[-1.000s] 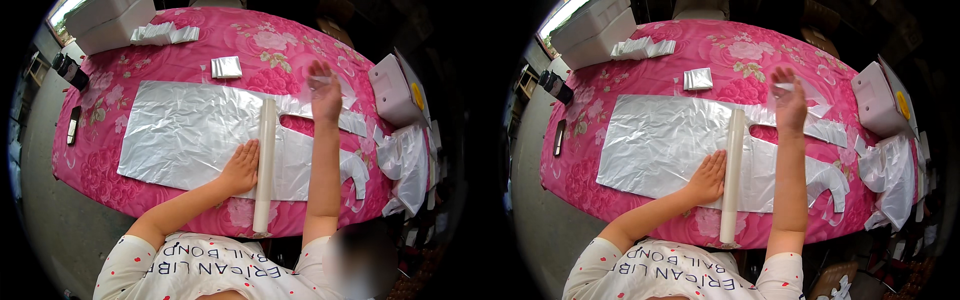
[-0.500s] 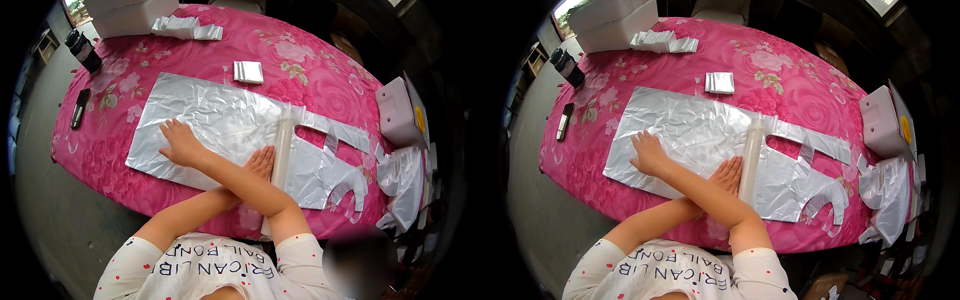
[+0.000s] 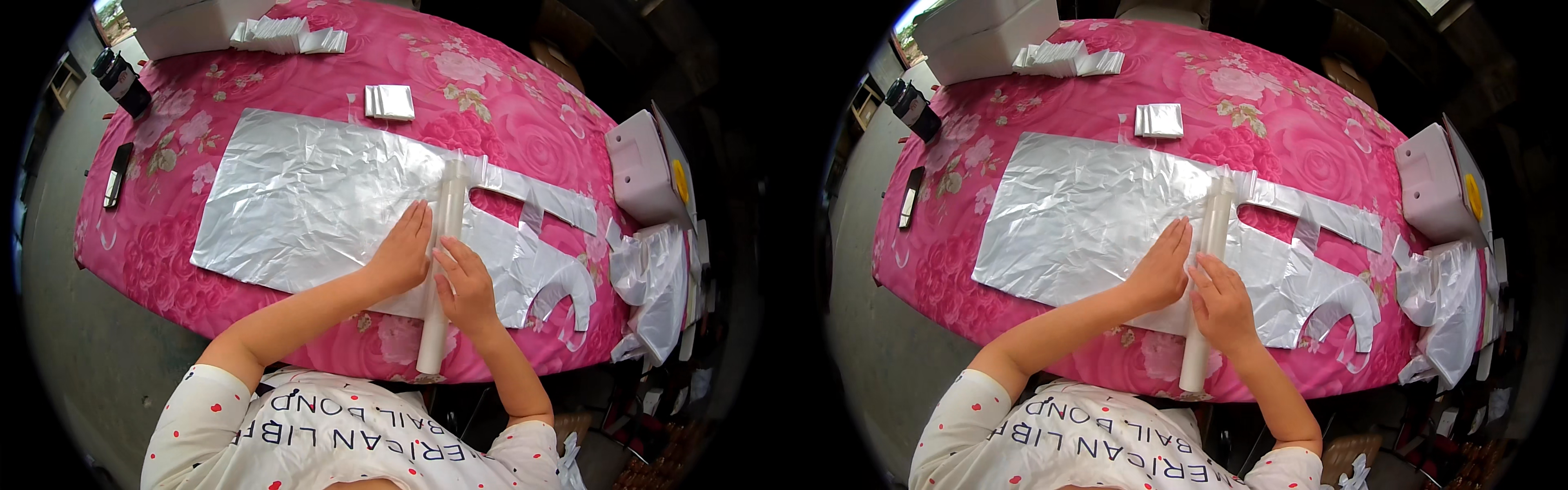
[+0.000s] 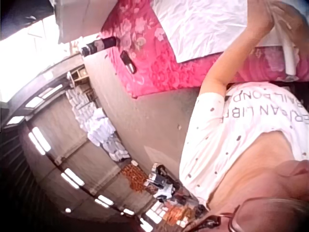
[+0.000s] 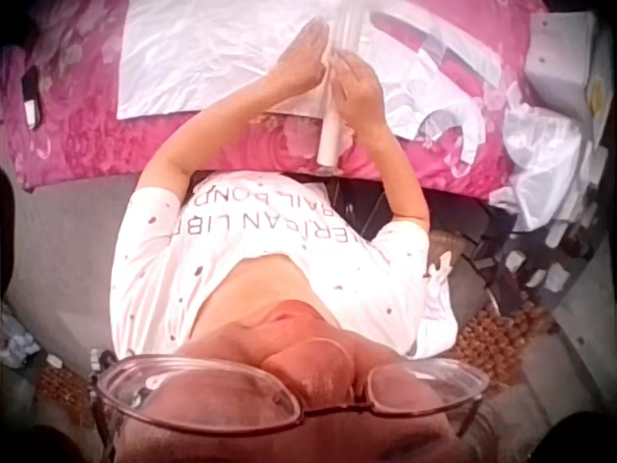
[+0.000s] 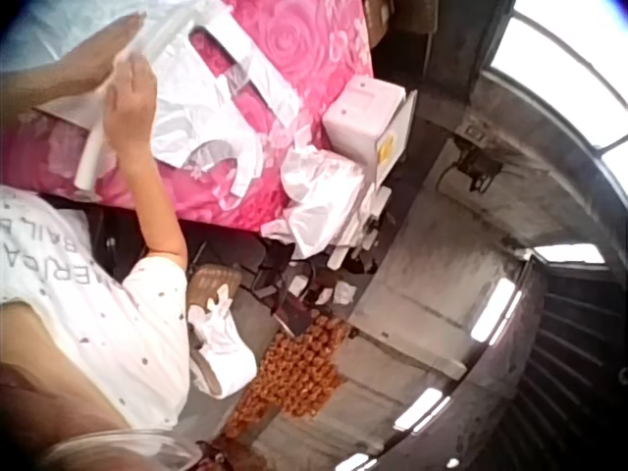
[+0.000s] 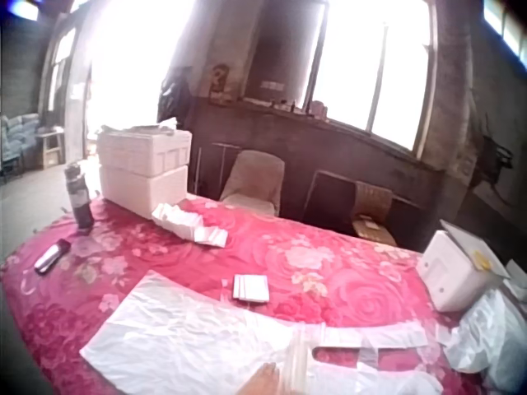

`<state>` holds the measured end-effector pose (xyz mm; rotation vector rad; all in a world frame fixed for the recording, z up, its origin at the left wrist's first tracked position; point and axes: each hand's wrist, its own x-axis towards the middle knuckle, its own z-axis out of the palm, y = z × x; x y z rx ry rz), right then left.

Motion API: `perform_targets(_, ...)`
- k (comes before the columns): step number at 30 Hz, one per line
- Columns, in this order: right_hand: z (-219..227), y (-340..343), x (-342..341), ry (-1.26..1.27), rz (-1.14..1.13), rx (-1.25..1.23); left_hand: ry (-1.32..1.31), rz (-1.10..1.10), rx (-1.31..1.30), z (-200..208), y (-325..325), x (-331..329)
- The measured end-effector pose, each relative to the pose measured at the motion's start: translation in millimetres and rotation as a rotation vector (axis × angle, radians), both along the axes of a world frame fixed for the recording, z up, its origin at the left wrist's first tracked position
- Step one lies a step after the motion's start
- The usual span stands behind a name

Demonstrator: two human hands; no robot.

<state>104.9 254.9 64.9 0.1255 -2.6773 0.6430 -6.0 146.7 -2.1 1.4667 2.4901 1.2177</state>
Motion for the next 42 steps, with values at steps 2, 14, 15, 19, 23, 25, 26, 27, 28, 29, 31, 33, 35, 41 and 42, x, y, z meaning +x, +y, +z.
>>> perform_targets(2, -10, 12, 14, -0.022, -0.046, -0.025, -0.221, -0.005, 0.077, 21, 10, -23)
perform_targets(14, -17, 30, 22, -0.129, 0.044, -0.049, -1.821, 0.169, 0.386, 37, 72, -86)
perform_targets(15, -17, 31, 21, -0.134, 0.056, -0.039, -1.827, 0.152, 0.357, 36, 67, -88)
perform_targets(19, -22, 30, 9, -0.140, 0.140, -0.003, -1.496, 0.111, 0.112, 51, 32, -96)
perform_targets(23, -24, -3, -15, -0.158, 0.247, 0.051, -1.426, 0.018, 0.164, 56, -39, -107)
perform_targets(25, -22, -35, -42, -0.145, 0.374, 0.125, -1.372, 0.067, 0.161, 57, -83, -110)
perform_targets(26, -20, -59, -59, -0.231, 0.483, 0.080, -1.332, 0.093, 0.173, 59, -106, -109)
perform_targets(27, -19, -91, -66, -0.293, 0.619, -0.095, -1.294, 0.107, 0.184, 61, -127, -108)
perform_targets(28, -20, -124, -73, -0.370, 0.756, -0.276, -1.253, 0.131, 0.191, 64, -148, -106)
perform_targets(29, -19, -153, -73, -0.418, 0.915, -0.598, -1.241, 0.182, 0.210, 64, -168, -103)
perform_targets(31, 18, -178, -73, -0.366, 1.143, -0.626, -1.210, 0.305, 0.256, 63, -213, -87)
perform_targets(33, 27, -186, -81, -0.262, 1.173, -0.690, -1.171, 0.394, 0.232, 57, -265, -69)
perform_targets(35, 10, -164, -104, -0.145, 0.905, -0.654, -1.134, 0.488, 0.230, 56, -310, -54)
perform_targets(41, -38, -127, -153, -0.051, 0.610, 0.159, -1.146, 0.607, 0.260, 50, -364, -3)
perform_targets(42, -40, -133, -163, -0.113, 0.650, 0.194, -1.122, 0.617, 0.274, 49, -360, 6)
